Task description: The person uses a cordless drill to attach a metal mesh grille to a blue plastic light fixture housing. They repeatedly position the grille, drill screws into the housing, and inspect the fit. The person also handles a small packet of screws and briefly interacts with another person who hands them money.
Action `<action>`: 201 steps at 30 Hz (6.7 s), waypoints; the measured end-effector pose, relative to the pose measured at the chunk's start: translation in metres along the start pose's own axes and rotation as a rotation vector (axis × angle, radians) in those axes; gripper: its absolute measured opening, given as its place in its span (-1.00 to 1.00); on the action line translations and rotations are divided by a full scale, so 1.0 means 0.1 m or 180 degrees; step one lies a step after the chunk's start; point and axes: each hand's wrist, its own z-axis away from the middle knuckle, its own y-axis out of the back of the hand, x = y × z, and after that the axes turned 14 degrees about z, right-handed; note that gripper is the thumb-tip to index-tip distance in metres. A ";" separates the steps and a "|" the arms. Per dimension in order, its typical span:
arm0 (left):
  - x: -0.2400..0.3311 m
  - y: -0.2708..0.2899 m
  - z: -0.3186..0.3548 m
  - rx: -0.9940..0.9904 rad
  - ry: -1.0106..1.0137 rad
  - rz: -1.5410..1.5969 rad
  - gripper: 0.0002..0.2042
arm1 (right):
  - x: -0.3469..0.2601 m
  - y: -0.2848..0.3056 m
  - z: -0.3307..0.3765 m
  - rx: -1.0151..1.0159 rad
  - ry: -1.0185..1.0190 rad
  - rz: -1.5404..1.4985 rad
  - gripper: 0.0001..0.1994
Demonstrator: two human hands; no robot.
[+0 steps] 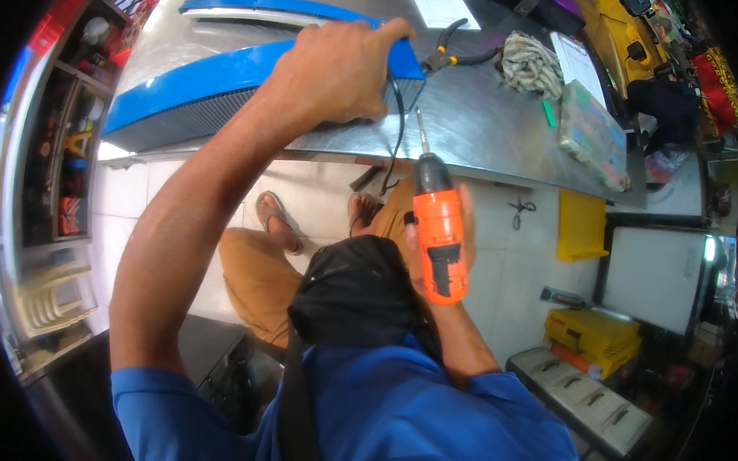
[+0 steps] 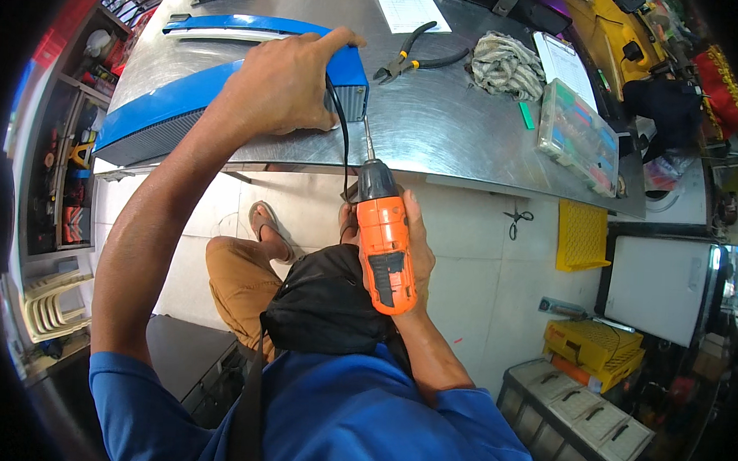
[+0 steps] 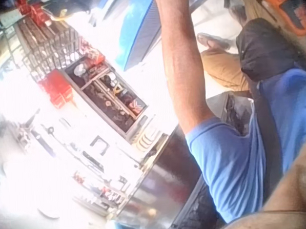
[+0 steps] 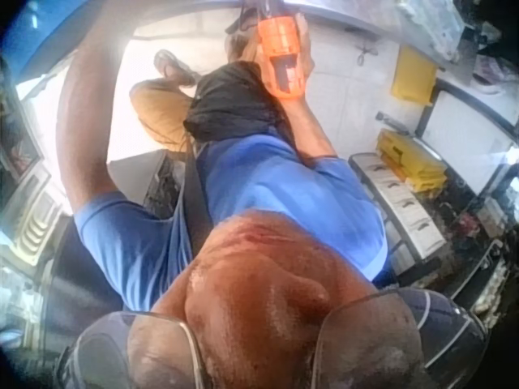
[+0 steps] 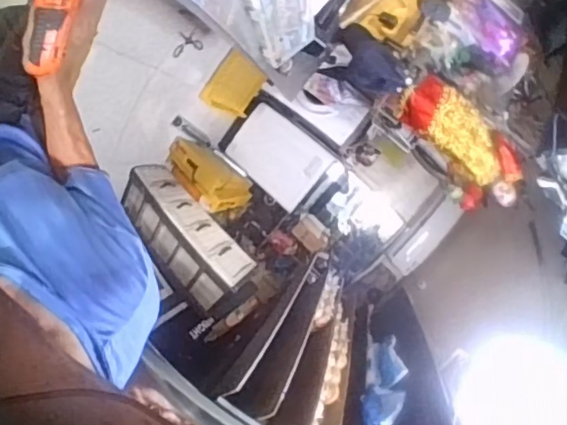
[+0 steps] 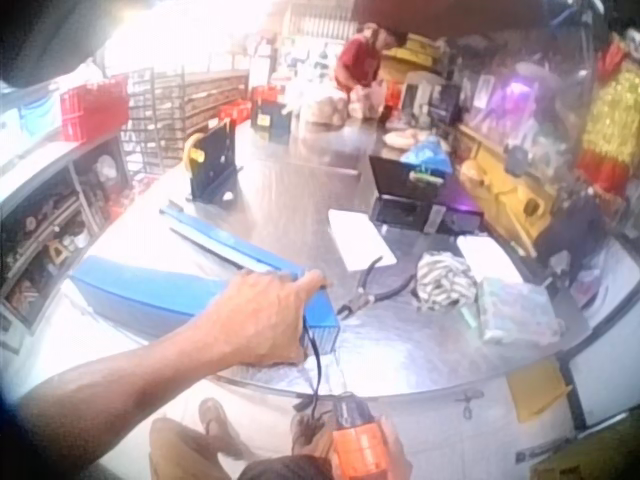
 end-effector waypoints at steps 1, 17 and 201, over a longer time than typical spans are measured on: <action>-0.01 0.00 0.01 0.0023 -0.0024 0.0002 -0.14 | 0.07 -0.02 0.04 -0.0006 -0.0025 0.0109 -0.48; 0.00 0.00 0.01 0.0103 -0.0057 0.0003 -0.13 | 0.24 -0.22 0.02 0.0422 0.0215 0.0706 -0.34; -1.42 0.28 1.82 0.3402 0.0073 0.0055 -0.52 | -0.05 -0.45 -1.03 0.0368 0.0036 -0.0998 -0.63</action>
